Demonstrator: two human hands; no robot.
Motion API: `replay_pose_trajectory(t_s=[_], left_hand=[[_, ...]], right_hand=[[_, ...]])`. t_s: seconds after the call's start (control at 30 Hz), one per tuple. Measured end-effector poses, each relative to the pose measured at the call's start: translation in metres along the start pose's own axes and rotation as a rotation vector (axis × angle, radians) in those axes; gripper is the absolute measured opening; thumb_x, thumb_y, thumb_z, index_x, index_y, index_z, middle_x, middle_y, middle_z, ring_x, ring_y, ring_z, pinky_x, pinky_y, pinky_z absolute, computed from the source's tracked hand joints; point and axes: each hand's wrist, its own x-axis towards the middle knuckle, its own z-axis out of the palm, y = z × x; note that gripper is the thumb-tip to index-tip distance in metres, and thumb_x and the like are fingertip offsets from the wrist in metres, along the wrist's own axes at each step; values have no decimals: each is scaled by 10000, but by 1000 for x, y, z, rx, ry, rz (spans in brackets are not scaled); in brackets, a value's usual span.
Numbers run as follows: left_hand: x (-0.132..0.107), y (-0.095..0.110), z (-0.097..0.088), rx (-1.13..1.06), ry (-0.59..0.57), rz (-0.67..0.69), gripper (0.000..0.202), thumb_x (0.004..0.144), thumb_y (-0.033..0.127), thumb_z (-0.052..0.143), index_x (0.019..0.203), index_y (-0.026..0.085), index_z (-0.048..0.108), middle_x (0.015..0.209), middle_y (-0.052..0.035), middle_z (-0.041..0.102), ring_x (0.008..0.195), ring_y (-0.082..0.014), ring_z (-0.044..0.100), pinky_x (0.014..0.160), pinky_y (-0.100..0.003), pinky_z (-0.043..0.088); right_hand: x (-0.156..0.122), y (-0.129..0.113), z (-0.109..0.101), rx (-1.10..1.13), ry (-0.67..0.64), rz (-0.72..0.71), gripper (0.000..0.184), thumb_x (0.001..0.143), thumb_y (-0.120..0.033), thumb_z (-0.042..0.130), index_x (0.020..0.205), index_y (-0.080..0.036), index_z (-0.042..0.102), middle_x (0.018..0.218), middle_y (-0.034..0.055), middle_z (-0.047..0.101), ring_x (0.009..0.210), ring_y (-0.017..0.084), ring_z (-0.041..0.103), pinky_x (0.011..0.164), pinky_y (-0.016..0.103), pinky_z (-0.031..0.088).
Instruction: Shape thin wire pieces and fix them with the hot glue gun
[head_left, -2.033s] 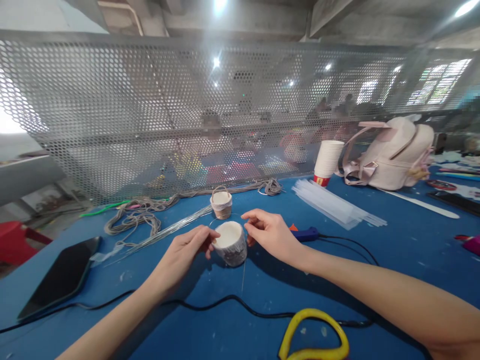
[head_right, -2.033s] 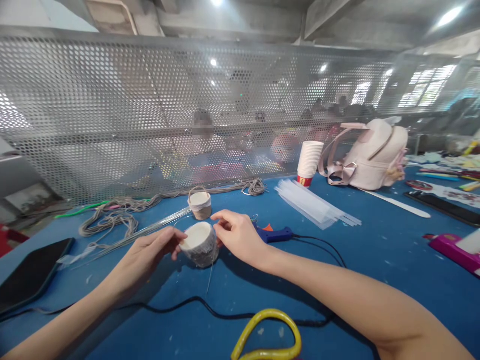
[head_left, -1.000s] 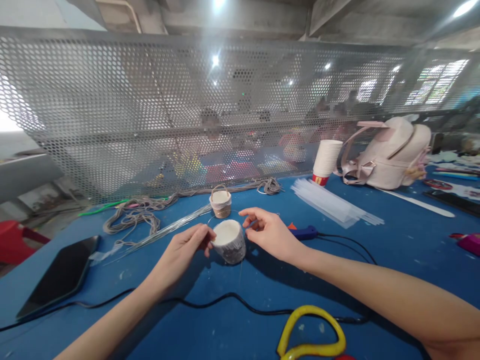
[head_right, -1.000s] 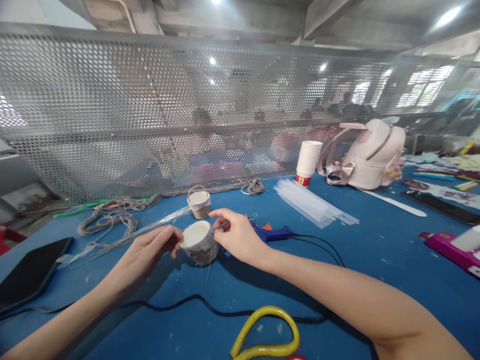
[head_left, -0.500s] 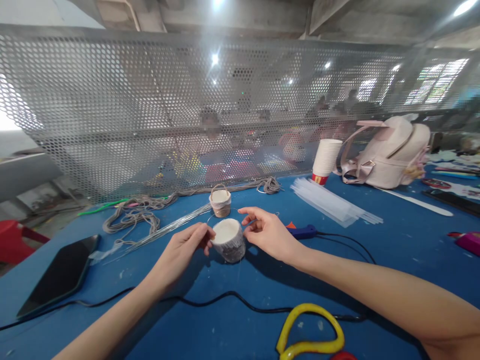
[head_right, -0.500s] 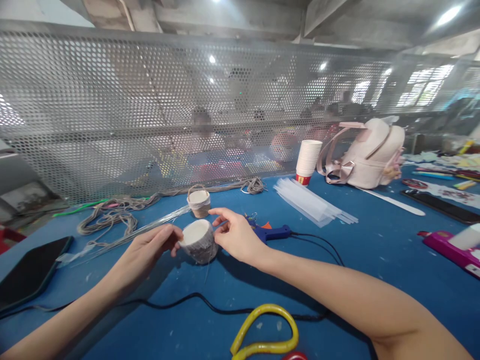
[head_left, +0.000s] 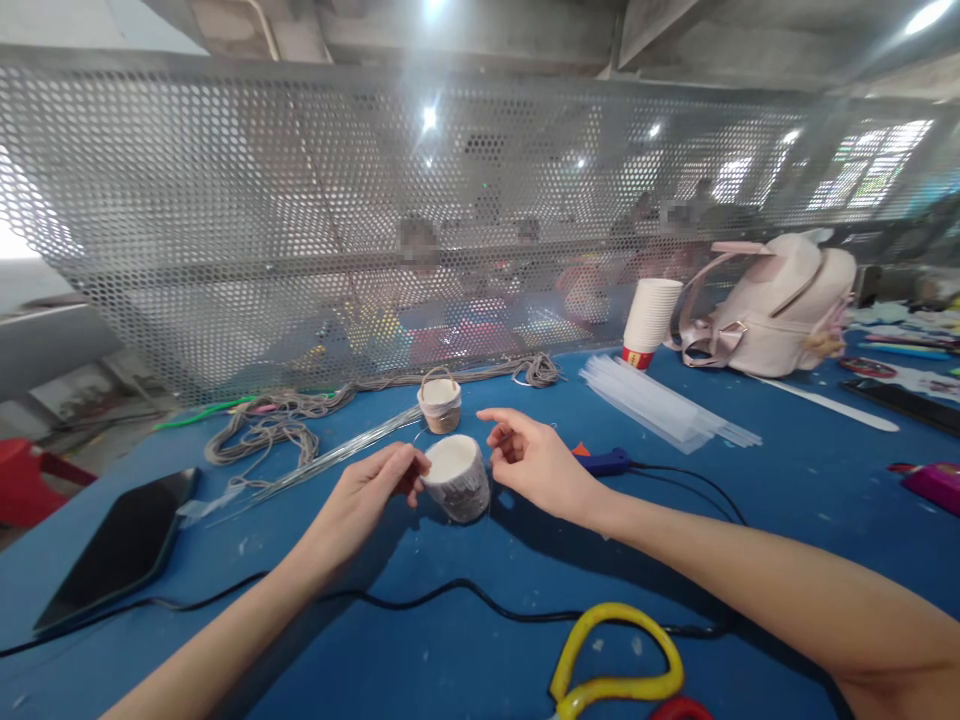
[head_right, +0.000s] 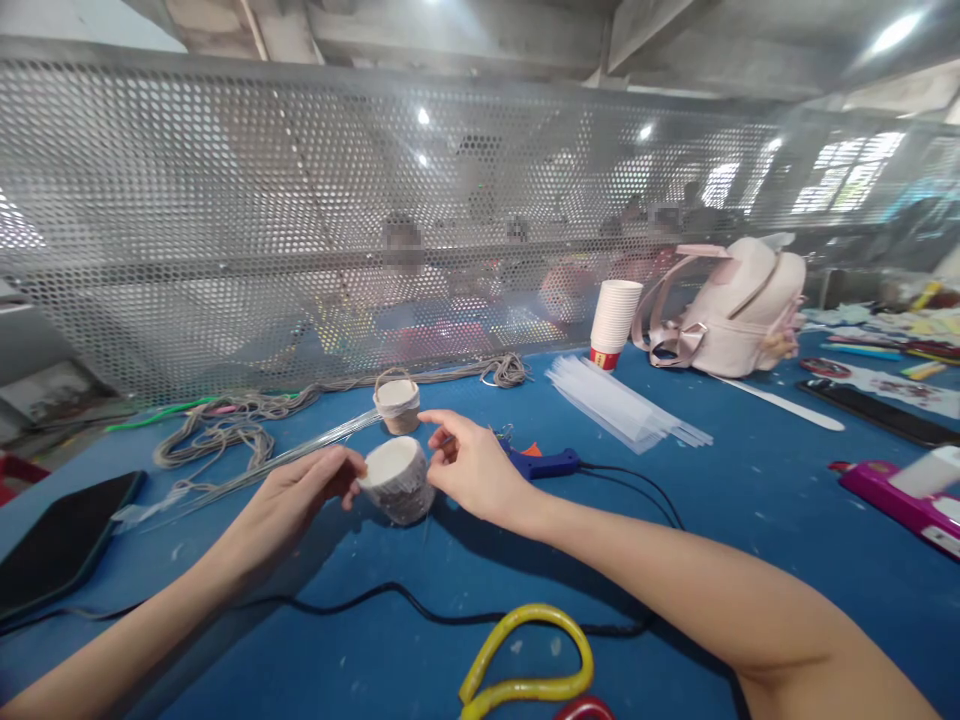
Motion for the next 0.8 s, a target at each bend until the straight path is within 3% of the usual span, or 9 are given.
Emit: replay_pose_trajectory(t_s=[0.2, 0.4, 0.6, 0.7, 0.8], left_hand=[[1, 1, 0, 154, 30, 51, 281, 802, 444, 518, 833, 196, 647, 747, -11, 634, 728, -186, 586, 702, -292, 465], [14, -7, 10, 82, 27, 200, 344, 763, 315, 556, 1078, 179, 550, 861, -21, 583, 781, -162, 569, 772, -334, 476], [16, -5, 17, 99, 58, 201, 261, 741, 297, 537, 973, 182, 569, 829, -24, 595, 772, -173, 577, 752, -347, 472], [8, -4, 15, 221, 68, 211, 195, 756, 292, 511, 904, 194, 591, 789, -20, 604, 710, -168, 569, 691, -325, 465], [-4, 2, 14, 310, 122, 269, 184, 755, 292, 514, 883, 207, 615, 902, -41, 615, 617, -135, 525, 586, -282, 433]], right_hand=[[8, -12, -16, -36, 7, 15, 533, 618, -65, 526, 1141, -168, 548, 826, -1, 561, 608, 77, 525, 628, 250, 480], [14, -28, -40, 48, 56, 113, 487, 551, -95, 583, 1036, -137, 574, 791, 16, 608, 612, 98, 544, 624, 279, 493], [2, -47, -51, 249, 67, 197, 396, 529, -101, 617, 920, -154, 580, 748, 18, 617, 640, 125, 575, 620, 307, 512], [-9, -54, -45, 320, -6, 215, 363, 545, -115, 631, 902, -161, 581, 761, 18, 618, 611, 109, 571, 607, 303, 513], [-18, -58, -33, 355, -49, 217, 354, 550, -113, 637, 895, -167, 583, 768, 20, 625, 599, 105, 567, 591, 293, 510]])
